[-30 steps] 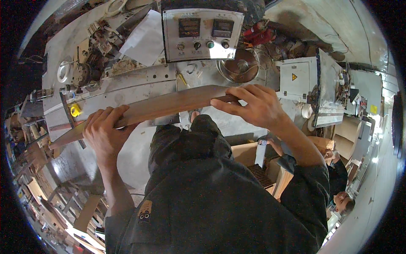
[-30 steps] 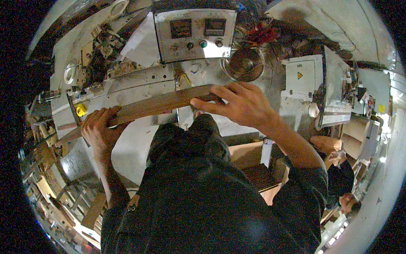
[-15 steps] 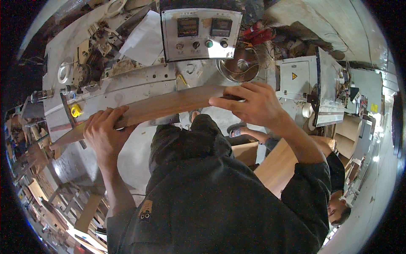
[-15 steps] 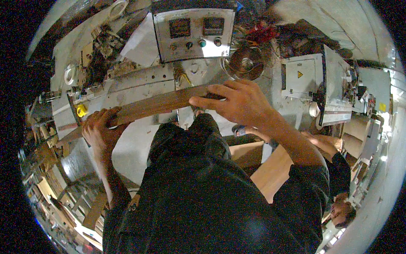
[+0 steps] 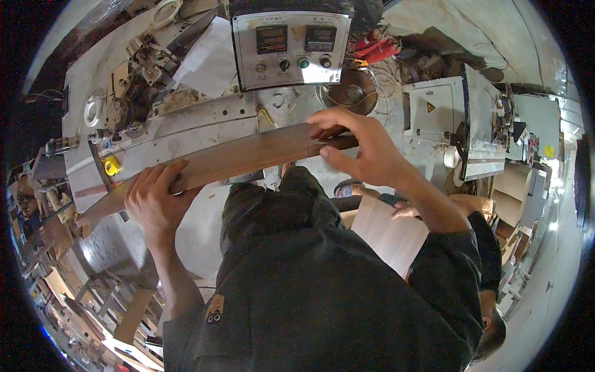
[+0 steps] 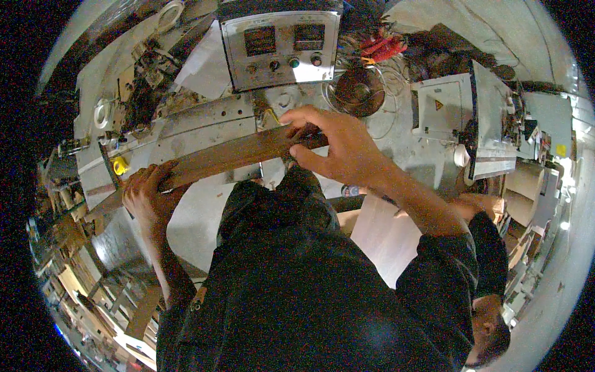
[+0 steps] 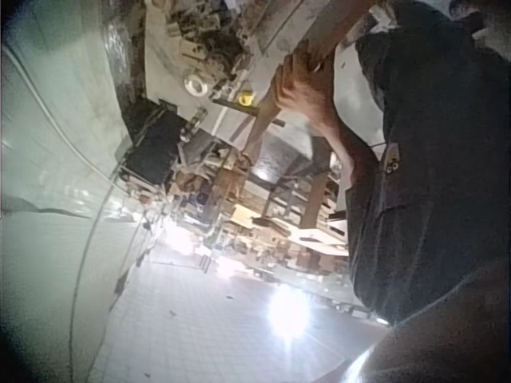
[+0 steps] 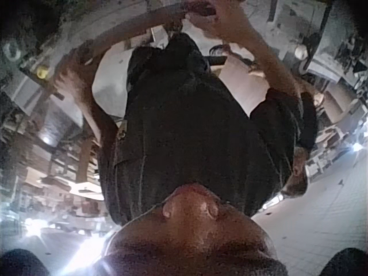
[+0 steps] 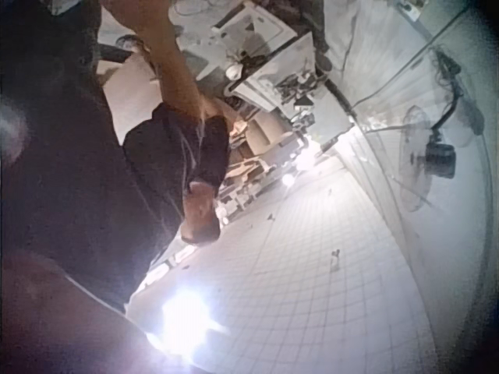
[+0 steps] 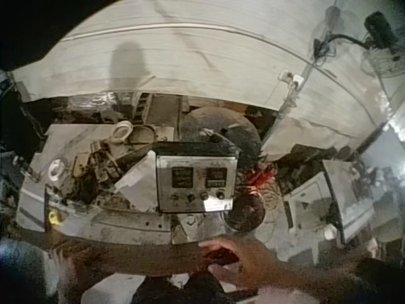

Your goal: The person applies heat and pressure to the edges of wooden boards using a heat gun and a hand tool, and then moves the boards to a stack.

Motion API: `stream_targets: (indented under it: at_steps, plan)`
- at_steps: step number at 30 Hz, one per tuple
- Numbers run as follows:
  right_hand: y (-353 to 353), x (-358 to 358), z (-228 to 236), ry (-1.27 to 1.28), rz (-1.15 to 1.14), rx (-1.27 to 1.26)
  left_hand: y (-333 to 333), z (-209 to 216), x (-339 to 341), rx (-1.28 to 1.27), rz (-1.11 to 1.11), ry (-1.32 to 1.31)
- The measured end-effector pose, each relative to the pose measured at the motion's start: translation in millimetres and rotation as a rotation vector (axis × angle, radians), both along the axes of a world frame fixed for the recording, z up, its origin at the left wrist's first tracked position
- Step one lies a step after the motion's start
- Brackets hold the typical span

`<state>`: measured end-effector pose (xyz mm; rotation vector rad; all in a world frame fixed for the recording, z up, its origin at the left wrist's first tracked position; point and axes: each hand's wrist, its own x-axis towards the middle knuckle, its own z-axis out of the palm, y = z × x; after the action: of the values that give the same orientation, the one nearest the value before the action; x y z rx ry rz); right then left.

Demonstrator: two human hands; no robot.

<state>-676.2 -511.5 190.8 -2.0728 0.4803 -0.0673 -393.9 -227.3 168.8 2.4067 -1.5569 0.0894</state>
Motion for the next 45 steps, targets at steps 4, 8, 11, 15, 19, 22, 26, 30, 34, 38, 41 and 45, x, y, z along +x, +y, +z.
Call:
stream_targets:
  at_steps: [4,8,11,15,19,22,26,30,34,38,41,45]
  plan:
    - [7,11,-1,0.041,-0.143,0.088,-2,-1,2,-0.001,-0.007,0.014]
    - [12,17,1,0.115,-0.185,0.023,-3,2,-1,-0.016,0.009,-0.014]
    - [12,21,8,0.174,-0.179,0.031,-3,1,0,-0.025,0.001,-0.022]
    - [12,21,7,0.208,-0.167,0.052,1,-2,0,-0.020,0.025,-0.011]
    - [13,20,-2,0.200,-0.192,0.015,8,-11,2,-0.031,0.020,-0.048]
    - [13,19,-2,0.216,-0.212,0.075,6,-6,0,-0.025,0.025,-0.032]
    - [15,20,-3,0.238,-0.215,0.028,5,-8,0,-0.055,0.019,-0.003]
    - [15,20,-3,0.235,-0.214,0.024,6,-9,-1,-0.066,0.024,-0.008]
    - [14,21,-2,0.233,-0.193,-0.020,6,-9,1,-0.054,0.026,-0.007]
    - [10,20,1,0.220,-0.150,0.030,5,-8,0,-0.039,0.037,0.008]
    - [10,18,2,0.222,-0.141,0.098,9,-11,1,-0.029,0.047,0.011]
    - [10,18,2,0.209,-0.136,0.099,10,-11,1,-0.015,0.046,0.005]
